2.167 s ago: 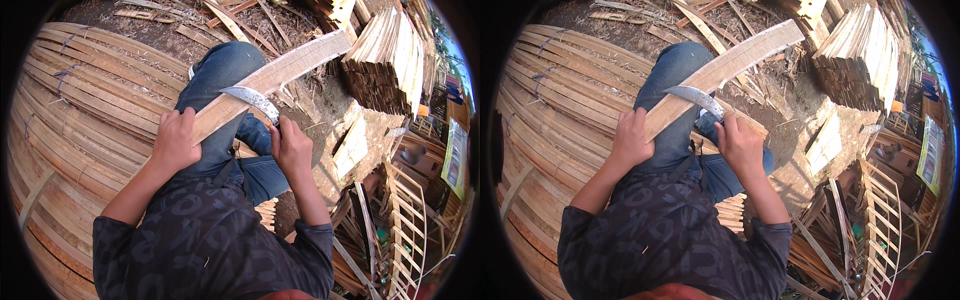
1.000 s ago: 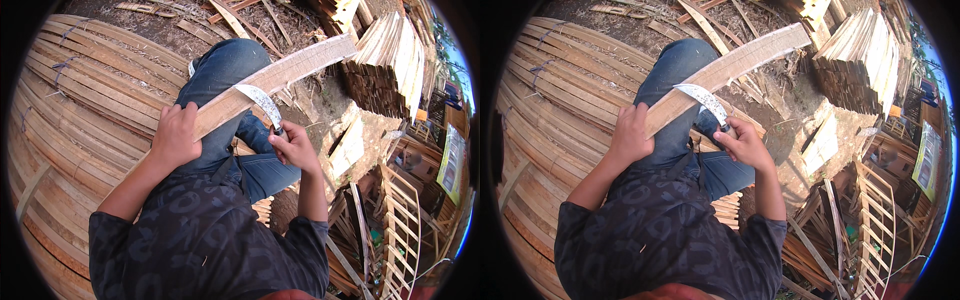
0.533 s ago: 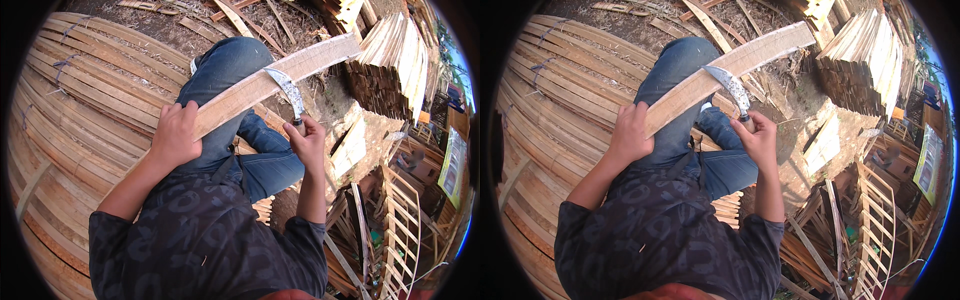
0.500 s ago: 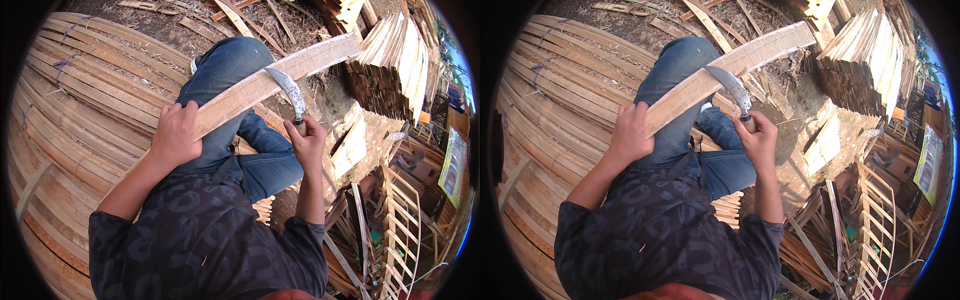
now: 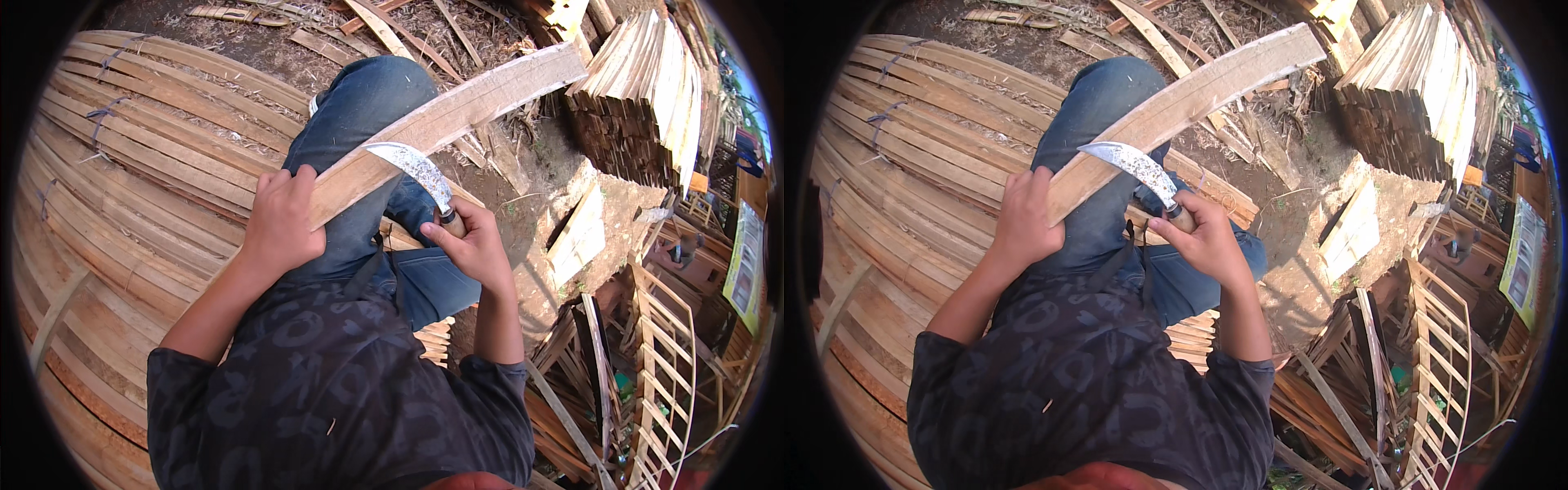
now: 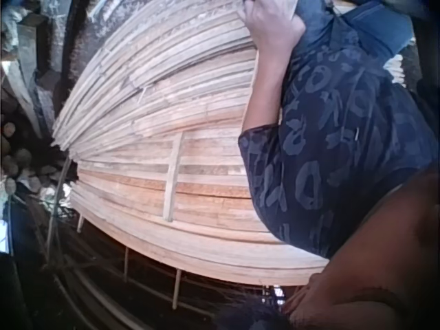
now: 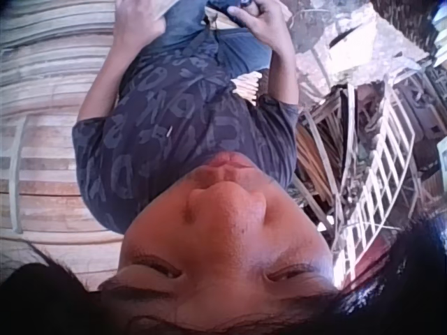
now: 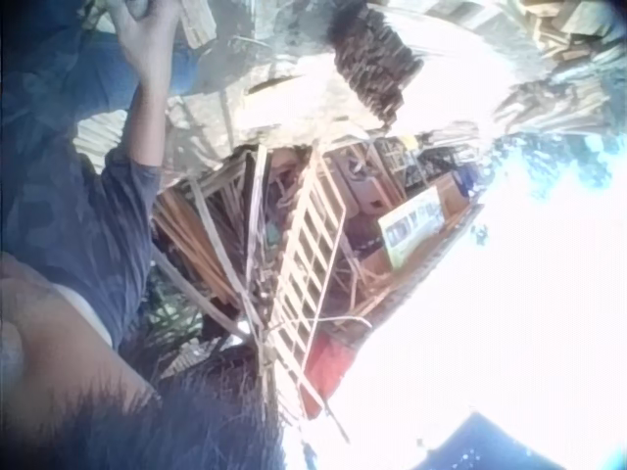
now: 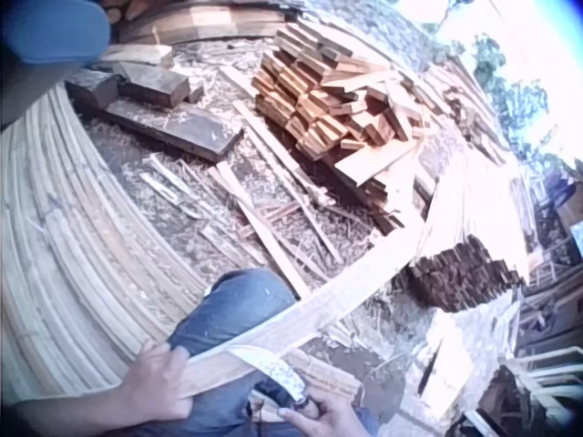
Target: The person sits on the ground and uses a curved knife to shave thin strips from a long piece of wood held between their legs. They repeatedly scrape the blade along the wood's surface to remove material.
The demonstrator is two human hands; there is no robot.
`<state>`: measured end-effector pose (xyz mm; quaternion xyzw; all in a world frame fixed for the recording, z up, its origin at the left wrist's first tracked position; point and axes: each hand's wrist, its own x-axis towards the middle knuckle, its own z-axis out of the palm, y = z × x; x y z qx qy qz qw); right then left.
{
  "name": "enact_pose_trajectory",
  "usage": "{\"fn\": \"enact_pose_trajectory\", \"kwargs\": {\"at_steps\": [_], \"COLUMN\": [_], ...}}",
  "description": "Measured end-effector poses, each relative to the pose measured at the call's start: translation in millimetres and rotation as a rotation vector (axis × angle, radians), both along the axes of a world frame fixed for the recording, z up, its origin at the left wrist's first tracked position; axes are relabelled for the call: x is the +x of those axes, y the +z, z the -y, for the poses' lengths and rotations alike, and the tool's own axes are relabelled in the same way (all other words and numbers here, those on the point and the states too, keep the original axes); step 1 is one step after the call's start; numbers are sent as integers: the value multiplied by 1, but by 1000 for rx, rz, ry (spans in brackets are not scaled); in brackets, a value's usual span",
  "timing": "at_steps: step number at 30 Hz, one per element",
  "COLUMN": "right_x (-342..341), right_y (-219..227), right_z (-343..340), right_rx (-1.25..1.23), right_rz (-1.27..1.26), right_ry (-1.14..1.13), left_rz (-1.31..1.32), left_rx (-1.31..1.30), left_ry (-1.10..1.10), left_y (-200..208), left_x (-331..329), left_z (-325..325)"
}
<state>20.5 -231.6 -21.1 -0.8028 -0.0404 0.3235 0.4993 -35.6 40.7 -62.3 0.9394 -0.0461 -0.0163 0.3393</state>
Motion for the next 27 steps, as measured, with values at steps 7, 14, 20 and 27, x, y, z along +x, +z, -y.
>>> {"fn": "enact_pose_trajectory", "kwargs": {"at_steps": [7,14,20,27], "right_x": [28,16,50,2], "right_y": [5,-10,13,-18], "right_z": [26,18,99,16], "right_rx": [-64,-104,20,42], "right_rz": [26,282,683,128], "right_ry": [-176,-383,-1020,-256], "left_rz": [6,15,6,7], "left_rx": [4,8,23,32], "left_ry": [-3,-16,1,-15], "left_y": [1,1,-1,1], "left_x": [1,4,0,2], "left_z": [-1,1,-3,2]}}
